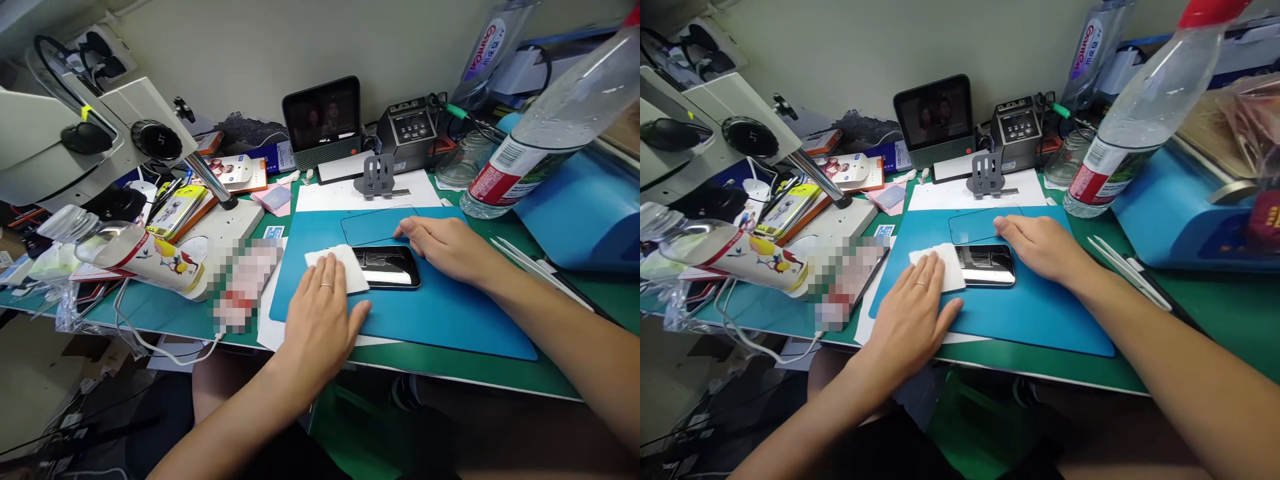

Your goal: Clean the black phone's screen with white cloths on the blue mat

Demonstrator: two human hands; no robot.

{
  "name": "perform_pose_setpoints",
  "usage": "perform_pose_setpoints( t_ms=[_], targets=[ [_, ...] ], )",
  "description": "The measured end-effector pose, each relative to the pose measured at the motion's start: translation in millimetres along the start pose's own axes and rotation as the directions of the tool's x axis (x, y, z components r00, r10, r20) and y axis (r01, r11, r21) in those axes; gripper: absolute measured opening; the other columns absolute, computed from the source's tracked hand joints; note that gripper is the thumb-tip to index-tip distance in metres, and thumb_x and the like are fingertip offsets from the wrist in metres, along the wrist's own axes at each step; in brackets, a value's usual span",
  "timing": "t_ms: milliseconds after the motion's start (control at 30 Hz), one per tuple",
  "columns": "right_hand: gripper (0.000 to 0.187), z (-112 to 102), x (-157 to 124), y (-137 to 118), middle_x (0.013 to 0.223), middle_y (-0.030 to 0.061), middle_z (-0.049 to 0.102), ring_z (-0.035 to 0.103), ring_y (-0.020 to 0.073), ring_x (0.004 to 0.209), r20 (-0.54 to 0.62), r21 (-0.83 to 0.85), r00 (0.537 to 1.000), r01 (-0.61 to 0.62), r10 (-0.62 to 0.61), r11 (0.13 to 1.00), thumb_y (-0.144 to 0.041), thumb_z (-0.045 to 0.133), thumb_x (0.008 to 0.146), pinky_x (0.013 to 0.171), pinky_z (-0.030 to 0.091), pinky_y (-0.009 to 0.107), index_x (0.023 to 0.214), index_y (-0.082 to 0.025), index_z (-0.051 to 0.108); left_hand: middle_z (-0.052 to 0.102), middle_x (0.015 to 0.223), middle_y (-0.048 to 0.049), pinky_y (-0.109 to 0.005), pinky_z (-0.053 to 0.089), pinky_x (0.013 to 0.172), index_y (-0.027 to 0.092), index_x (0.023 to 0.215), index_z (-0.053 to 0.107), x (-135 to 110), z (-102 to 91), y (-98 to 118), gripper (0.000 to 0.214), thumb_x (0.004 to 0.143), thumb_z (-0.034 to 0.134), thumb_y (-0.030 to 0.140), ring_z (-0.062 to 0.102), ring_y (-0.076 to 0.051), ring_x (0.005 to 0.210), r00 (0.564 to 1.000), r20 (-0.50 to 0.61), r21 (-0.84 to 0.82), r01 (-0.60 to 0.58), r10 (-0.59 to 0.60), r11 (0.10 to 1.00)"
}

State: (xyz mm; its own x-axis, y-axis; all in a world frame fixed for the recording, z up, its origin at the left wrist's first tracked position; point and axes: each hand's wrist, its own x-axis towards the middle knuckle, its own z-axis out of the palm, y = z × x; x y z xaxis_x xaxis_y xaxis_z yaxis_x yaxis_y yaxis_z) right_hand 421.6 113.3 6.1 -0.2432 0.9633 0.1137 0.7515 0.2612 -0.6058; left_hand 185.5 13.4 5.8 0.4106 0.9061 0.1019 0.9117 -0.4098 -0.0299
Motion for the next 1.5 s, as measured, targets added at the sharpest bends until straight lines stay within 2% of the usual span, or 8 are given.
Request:
perform_pose_setpoints(
  t_ms=[100,233,467,600,800,900,1133,1500],
  targets=[
    [0.068,1,0,1,0.062,0.0022,0.064,0.060,0.0217,0.060,0.004,-0.024,1.000,0.002,-0.002,1.000,-0.075,0.025,0.096,0.060,0.039,0.034,0.085,-0.026,0.071,0.034,0.161,-0.0244,-0.050,0.036,0.122,-0.001,0.153,0.037,-8,3.5,-1,0.069,0.107,0.029,0.049,0.035,-0.033,0.151,0.999,-0.026,0.013,0.024,-0.024,1.000],
    [0.070,2,1,1,0.062,0.0021,0.064,0.060,0.0212,0.060,0.007,-0.011,1.000,-0.004,0.004,1.000,-0.077,0.024,0.095,0.061,0.038,0.034,0.087,-0.026,0.072,0.037,0.158,-0.0280,-0.051,0.034,0.122,-0.005,0.151,0.039,12,5.9,18,0.073,0.106,0.029,0.051,0.034,-0.037,0.151,0.999,-0.037,-0.010,0.020,-0.020,1.000],
    [0.074,-1,1,-2,0.062,0.0061,0.064,0.061,0.0235,0.067,0.026,0.043,1.000,-0.013,0.012,0.999,-0.078,0.024,0.095,0.068,0.042,0.036,0.087,-0.020,0.069,0.041,0.158,-0.0234,-0.041,0.028,0.125,-0.005,0.151,0.039,57,1.8,48,0.078,0.105,0.027,0.057,0.036,-0.033,0.150,0.978,-0.034,-0.066,-0.206,0.204,0.976],
    [0.074,-2,1,0,0.065,0.0054,0.063,0.060,0.0226,0.066,0.059,0.040,0.998,-0.036,0.033,0.999,-0.077,0.024,0.095,0.068,0.042,0.037,0.096,-0.020,0.071,0.036,0.162,-0.0185,-0.040,0.029,0.125,0.000,0.154,0.036,36,0.8,31,0.073,0.107,0.023,0.055,0.031,-0.029,0.153,0.972,-0.012,-0.091,-0.235,0.235,0.968],
    [0.077,-1,3,2,0.062,0.0047,0.062,0.061,0.0261,0.062,0.061,0.014,0.996,-0.061,0.060,0.998,-0.081,0.018,0.091,0.062,0.042,0.039,0.094,-0.026,0.073,0.031,0.164,-0.0170,-0.045,0.030,0.126,0.004,0.156,0.035,8,-3.7,-23,0.066,0.108,0.027,0.049,0.028,-0.028,0.154,0.993,0.083,-0.079,-0.084,0.090,0.993],
    [0.078,-1,2,1,0.065,0.0056,0.064,0.061,0.0271,0.064,0.073,0.019,0.996,-0.057,0.055,0.998,-0.080,0.019,0.092,0.064,0.042,0.040,0.096,-0.025,0.073,0.029,0.164,-0.0165,-0.046,0.031,0.126,0.004,0.156,0.033,4,-5.5,-30,0.065,0.108,0.028,0.048,0.026,-0.028,0.155,0.990,0.091,-0.093,-0.096,0.104,0.991],
    [0.079,-1,3,1,0.065,0.0051,0.062,0.062,0.0273,0.067,0.072,0.024,0.996,-0.047,0.045,0.999,-0.081,0.019,0.091,0.065,0.041,0.039,0.096,-0.024,0.073,0.032,0.165,-0.0124,-0.043,0.033,0.125,0.009,0.156,0.036,-12,-4.5,5,0.076,0.104,0.024,0.063,0.030,-0.029,0.154,0.974,0.033,-0.168,-0.216,0.225,0.962],
    [0.084,1,5,7,0.067,0.0036,0.060,0.059,0.0227,0.066,0.057,0.062,0.997,-0.052,0.049,0.997,-0.082,0.018,0.091,0.070,0.042,0.038,0.098,-0.020,0.073,0.050,0.154,-0.0149,-0.035,0.032,0.124,0.002,0.147,0.049,44,-0.1,58,0.077,0.104,0.028,0.062,0.043,-0.027,0.147,0.947,-0.103,-0.108,-0.314,0.303,0.943]
  ],
)
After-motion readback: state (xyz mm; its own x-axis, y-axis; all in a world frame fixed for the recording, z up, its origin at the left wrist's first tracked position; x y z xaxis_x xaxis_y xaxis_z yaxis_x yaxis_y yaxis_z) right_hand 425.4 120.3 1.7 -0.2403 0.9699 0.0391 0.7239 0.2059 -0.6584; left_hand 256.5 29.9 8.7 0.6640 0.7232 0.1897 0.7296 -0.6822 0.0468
